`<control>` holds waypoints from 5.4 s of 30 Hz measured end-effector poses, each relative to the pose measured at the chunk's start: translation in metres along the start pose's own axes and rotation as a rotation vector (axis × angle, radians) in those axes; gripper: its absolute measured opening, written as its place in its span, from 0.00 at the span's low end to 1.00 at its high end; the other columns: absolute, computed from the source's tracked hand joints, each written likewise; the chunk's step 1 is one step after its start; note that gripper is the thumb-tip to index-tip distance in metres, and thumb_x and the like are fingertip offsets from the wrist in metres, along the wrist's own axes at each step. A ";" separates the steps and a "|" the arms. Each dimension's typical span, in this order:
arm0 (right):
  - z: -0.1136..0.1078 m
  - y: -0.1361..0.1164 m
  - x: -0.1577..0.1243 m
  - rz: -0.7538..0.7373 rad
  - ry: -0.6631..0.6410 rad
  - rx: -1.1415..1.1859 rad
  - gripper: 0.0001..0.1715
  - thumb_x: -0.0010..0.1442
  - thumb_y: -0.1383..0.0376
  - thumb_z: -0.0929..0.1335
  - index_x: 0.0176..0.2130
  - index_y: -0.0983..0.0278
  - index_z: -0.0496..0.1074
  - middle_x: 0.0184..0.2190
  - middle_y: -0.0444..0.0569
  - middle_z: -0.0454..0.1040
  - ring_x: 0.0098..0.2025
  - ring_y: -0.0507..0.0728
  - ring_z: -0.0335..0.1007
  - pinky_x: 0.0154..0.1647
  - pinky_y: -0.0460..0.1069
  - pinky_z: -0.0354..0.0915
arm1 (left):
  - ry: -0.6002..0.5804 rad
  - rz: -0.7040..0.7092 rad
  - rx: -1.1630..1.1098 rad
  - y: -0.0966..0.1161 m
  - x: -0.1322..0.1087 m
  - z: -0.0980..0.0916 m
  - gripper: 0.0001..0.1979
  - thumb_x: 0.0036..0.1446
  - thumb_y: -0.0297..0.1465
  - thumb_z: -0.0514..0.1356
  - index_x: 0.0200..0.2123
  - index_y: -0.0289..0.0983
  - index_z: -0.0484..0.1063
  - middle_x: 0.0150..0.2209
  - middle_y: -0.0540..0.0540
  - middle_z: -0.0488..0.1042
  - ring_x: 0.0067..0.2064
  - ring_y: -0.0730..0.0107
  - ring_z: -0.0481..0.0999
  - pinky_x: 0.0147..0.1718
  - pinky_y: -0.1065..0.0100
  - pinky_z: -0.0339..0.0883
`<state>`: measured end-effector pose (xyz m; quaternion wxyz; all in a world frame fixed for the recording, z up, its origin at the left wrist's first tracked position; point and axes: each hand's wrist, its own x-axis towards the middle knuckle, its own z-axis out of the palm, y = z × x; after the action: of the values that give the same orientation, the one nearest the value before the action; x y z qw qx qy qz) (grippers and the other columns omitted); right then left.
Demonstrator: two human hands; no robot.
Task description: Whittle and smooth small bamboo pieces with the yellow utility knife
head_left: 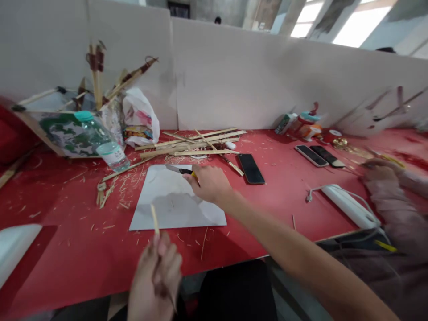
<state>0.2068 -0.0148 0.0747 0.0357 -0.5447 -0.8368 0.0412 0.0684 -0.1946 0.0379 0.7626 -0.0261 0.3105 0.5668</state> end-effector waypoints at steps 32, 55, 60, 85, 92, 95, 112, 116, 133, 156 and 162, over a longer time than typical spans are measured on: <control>0.033 0.018 0.006 -0.008 0.016 0.004 0.10 0.66 0.62 0.64 0.38 0.60 0.74 0.31 0.49 0.80 0.31 0.57 0.75 0.27 0.50 0.46 | -0.055 0.141 0.768 0.056 0.128 0.052 0.26 0.45 0.52 0.69 0.27 0.38 0.62 0.19 0.57 0.60 0.18 0.82 0.56 0.14 0.79 0.53; 0.059 0.014 0.014 0.038 0.048 0.028 0.14 0.70 0.59 0.63 0.37 0.60 0.75 0.28 0.48 0.80 0.29 0.56 0.77 0.26 0.51 0.42 | -0.031 0.214 0.748 0.051 0.134 0.029 0.28 0.52 0.55 0.64 0.23 0.38 0.58 0.16 0.58 0.54 0.15 0.83 0.50 0.12 0.79 0.45; 0.060 0.014 0.023 0.032 0.115 -0.008 0.20 0.73 0.57 0.59 0.38 0.61 0.75 0.29 0.49 0.80 0.31 0.57 0.78 0.25 0.50 0.45 | -0.073 0.172 0.613 0.050 0.125 0.035 0.26 0.53 0.50 0.66 0.23 0.39 0.57 0.16 0.59 0.53 0.14 0.83 0.47 0.11 0.78 0.44; 0.017 0.000 0.066 -0.057 -0.011 -0.006 0.22 0.68 0.50 0.61 0.42 0.62 0.75 0.35 0.53 0.80 0.37 0.62 0.77 0.34 0.50 0.62 | -0.161 0.238 0.445 0.087 0.148 0.032 0.18 0.62 0.41 0.62 0.27 0.38 0.61 0.17 0.58 0.55 0.16 0.82 0.47 0.13 0.79 0.45; -0.004 -0.002 0.055 -0.222 -0.031 0.089 0.28 0.72 0.47 0.56 0.41 0.64 0.72 0.33 0.50 0.79 0.33 0.57 0.74 0.29 0.49 0.51 | -0.046 0.380 0.651 0.081 0.147 0.028 0.21 0.59 0.48 0.62 0.28 0.37 0.64 0.15 0.58 0.57 0.15 0.81 0.53 0.13 0.78 0.49; -0.005 0.000 0.055 -0.235 -0.026 0.091 0.26 0.72 0.48 0.57 0.40 0.64 0.71 0.32 0.49 0.78 0.32 0.56 0.72 0.27 0.50 0.48 | -0.052 0.396 0.662 0.079 0.143 0.030 0.22 0.58 0.51 0.61 0.28 0.38 0.64 0.16 0.58 0.56 0.16 0.81 0.52 0.14 0.77 0.50; 0.011 0.008 0.057 -0.311 0.011 0.097 0.33 0.72 0.44 0.53 0.42 0.65 0.71 0.31 0.49 0.78 0.29 0.55 0.69 0.28 0.50 0.43 | -0.065 0.389 0.687 0.074 0.137 0.030 0.22 0.59 0.49 0.62 0.27 0.38 0.62 0.16 0.58 0.55 0.16 0.82 0.51 0.15 0.77 0.47; 0.027 0.012 0.062 -0.267 0.026 0.048 0.39 0.71 0.42 0.49 0.45 0.66 0.71 0.32 0.52 0.79 0.31 0.56 0.71 0.28 0.50 0.43 | -0.190 0.164 0.476 0.080 0.129 0.036 0.18 0.62 0.46 0.60 0.29 0.40 0.61 0.15 0.59 0.50 0.15 0.81 0.44 0.12 0.78 0.45; 0.036 -0.007 0.061 -0.076 0.011 0.010 0.42 0.69 0.40 0.46 0.48 0.65 0.71 0.33 0.55 0.80 0.34 0.61 0.77 0.31 0.49 0.59 | -0.030 0.284 0.588 0.078 0.137 0.033 0.19 0.62 0.44 0.61 0.28 0.39 0.59 0.15 0.59 0.52 0.15 0.82 0.46 0.13 0.78 0.44; 0.021 0.011 0.069 -0.211 -0.191 0.691 0.32 0.69 0.43 0.57 0.25 0.62 0.60 0.22 0.41 0.61 0.25 0.50 0.55 0.27 0.47 0.49 | 0.042 0.504 0.927 0.079 0.149 0.021 0.21 0.63 0.49 0.57 0.30 0.37 0.64 0.18 0.57 0.55 0.19 0.81 0.53 0.17 0.77 0.47; 0.003 0.006 0.062 -0.224 -0.063 0.380 0.29 0.68 0.45 0.61 0.27 0.63 0.64 0.22 0.42 0.65 0.23 0.49 0.53 0.25 0.49 0.43 | 0.064 0.523 0.844 0.079 0.148 0.023 0.21 0.61 0.49 0.59 0.28 0.37 0.64 0.18 0.57 0.57 0.19 0.80 0.53 0.16 0.77 0.49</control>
<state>0.1870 0.0444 0.0718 0.1160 -0.4302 -0.8701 0.2107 0.0331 -0.0313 0.0070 0.5290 0.3463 0.5325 0.5627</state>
